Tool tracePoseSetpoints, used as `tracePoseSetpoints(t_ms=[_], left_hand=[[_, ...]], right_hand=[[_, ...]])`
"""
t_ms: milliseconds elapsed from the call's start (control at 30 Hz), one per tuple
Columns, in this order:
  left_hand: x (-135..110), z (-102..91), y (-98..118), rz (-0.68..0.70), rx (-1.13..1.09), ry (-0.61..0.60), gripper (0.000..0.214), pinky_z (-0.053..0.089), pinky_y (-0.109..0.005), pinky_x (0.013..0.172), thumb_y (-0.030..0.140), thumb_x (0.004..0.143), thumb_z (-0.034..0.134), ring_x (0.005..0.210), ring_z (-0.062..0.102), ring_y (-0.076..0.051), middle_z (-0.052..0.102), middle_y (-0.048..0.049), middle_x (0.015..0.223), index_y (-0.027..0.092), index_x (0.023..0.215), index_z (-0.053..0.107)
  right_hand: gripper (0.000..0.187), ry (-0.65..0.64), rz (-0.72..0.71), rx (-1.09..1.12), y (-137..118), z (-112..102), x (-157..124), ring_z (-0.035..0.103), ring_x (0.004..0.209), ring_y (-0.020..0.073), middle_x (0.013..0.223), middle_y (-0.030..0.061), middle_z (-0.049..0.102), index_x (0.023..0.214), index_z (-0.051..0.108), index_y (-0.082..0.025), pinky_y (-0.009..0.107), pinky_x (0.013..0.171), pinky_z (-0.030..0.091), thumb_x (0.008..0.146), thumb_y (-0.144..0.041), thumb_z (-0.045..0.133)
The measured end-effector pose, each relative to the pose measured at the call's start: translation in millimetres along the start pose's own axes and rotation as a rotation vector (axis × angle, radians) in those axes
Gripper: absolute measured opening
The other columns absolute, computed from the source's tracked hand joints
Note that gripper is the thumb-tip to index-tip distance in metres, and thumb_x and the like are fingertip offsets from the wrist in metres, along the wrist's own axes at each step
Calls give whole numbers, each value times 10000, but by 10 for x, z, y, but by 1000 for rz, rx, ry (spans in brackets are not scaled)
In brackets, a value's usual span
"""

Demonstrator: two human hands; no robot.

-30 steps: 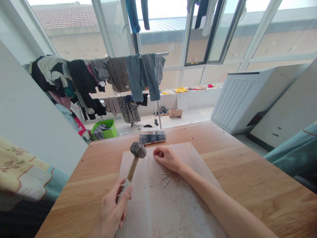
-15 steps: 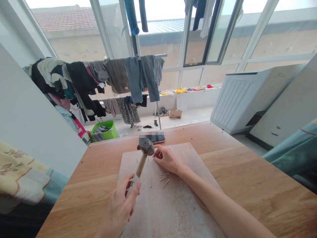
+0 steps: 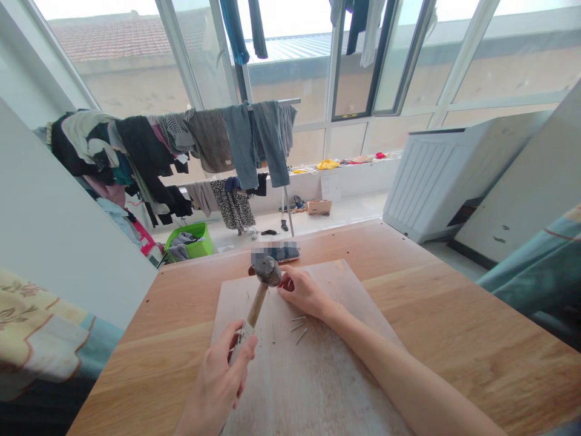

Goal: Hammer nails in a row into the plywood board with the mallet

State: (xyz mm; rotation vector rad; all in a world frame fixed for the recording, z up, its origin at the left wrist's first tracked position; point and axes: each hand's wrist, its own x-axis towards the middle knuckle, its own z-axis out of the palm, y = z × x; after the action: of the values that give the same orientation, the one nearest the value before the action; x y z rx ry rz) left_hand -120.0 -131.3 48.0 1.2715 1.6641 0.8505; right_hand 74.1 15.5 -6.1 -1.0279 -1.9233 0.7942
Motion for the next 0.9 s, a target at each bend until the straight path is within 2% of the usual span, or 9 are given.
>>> tracePoseSetpoints(t_ms=[333,567,700,833,900], left_hand=[[14,25,-11,29,76,-12,617,380,-205,302,686,804,562,375,464,-109,619,1,688,171,1140,605],[6,23,-27,-7,71,20,648,347,-212,300,669,758,623,375,471,-127,637,-9,675,176,1178,640],[20,12,-67,40,62,25,587,332,-210,299,636,760,658,375,477,-133,635,-11,634,182,1133,681],[7,-5,-97,32,54,11,633,365,-204,303,662,770,634,360,468,-114,628,9,657,175,1175,648],[-3,-28,-105,12,40,13,692,376,-206,294,696,758,626,361,481,-116,629,13,676,173,1211,621]], right_hand=[[380,-11,15,-17,-39,-12,1,611,630,133,750,-21,698,1073,642,-179,226,618,465,738,0,643],[416,-14,25,-54,-41,-14,2,644,686,158,789,-13,701,1116,641,-167,259,663,485,736,4,647],[484,-16,19,-87,-68,-13,6,673,810,191,881,26,735,1133,636,-185,255,716,480,699,28,618],[561,-72,3,-118,-82,-125,3,662,797,182,918,33,712,1259,555,-185,271,727,495,731,-12,628],[516,-116,-15,-146,-105,-263,-24,646,801,179,974,48,693,1257,542,-186,301,765,498,765,-61,636]])
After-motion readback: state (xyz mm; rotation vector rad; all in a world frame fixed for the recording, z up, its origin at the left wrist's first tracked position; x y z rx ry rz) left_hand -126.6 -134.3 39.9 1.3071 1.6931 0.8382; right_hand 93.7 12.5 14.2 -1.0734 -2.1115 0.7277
